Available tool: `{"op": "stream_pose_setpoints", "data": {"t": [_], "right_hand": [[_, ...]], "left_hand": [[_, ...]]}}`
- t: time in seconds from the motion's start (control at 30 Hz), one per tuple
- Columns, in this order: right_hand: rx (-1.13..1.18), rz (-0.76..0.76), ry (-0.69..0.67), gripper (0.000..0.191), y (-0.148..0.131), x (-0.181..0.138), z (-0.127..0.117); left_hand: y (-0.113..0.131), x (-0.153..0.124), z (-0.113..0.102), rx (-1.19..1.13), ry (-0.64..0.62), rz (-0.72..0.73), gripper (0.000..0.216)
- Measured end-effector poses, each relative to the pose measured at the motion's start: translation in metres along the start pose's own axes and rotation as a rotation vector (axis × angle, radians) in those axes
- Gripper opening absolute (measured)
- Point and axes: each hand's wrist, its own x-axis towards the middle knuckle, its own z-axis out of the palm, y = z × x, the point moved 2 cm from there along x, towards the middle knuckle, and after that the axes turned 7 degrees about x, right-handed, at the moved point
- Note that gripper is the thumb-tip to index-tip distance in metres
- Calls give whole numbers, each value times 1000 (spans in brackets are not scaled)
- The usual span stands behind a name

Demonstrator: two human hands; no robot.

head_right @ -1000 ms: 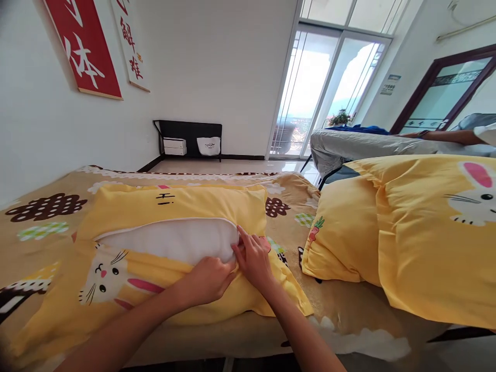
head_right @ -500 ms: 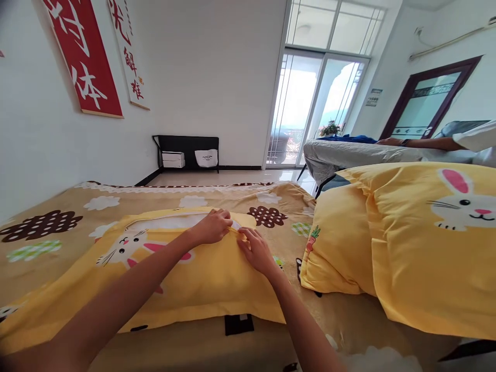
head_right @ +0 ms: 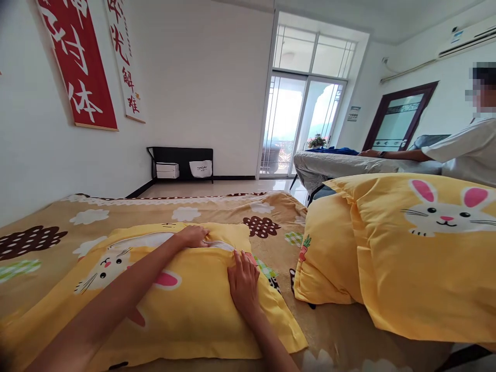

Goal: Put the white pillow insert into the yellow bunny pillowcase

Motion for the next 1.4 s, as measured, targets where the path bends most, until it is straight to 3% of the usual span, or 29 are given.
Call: {"op": "stream_pose_setpoints", "data": {"t": [0.1, 0.2, 0.37, 0.47, 0.53, 0.67, 0.77, 0.83, 0.93, 1.03, 1.2, 1.4], "right_hand": [[47, -117, -10, 40, -23, 10, -18], [105, -173, -112, 43, -57, 20, -26], [178, -122, -226, 47, -94, 10, -16], [206, -173, -285, 48, -103, -8, -10], [213, -213, -308, 48, -107, -17, -10], [203, -220, -325, 48, -106, -16, -15], [265, -192, -339, 48, -95, -9, -25], [428, -159, -326, 41, -81, -4, -36], [630, 96, -110, 33, -54, 3, -57], [514, 360, 34, 41, -34, 9, -72], [343, 382, -142, 44, -38, 11, -80], [603, 486, -214, 42, -41, -6, -92]], "left_hand": [[-1, -6, -1, 35, 30, 11, 29], [3, -15, -12, 83, 107, 4, 36], [22, -54, -46, 206, 172, 142, 27], [38, -79, -61, 289, 185, 290, 22], [49, -81, -63, 277, 225, 295, 19], [63, -57, -44, 154, 274, 97, 22], [68, -44, -21, 118, 179, 102, 28], [69, -48, -13, 115, 152, 133, 32], [70, -67, -13, 111, 158, 164, 33], [78, -89, -19, 119, 174, 181, 31], [97, -112, -22, 55, 185, 147, 35], [106, -125, -23, 28, 174, 73, 60]]}}
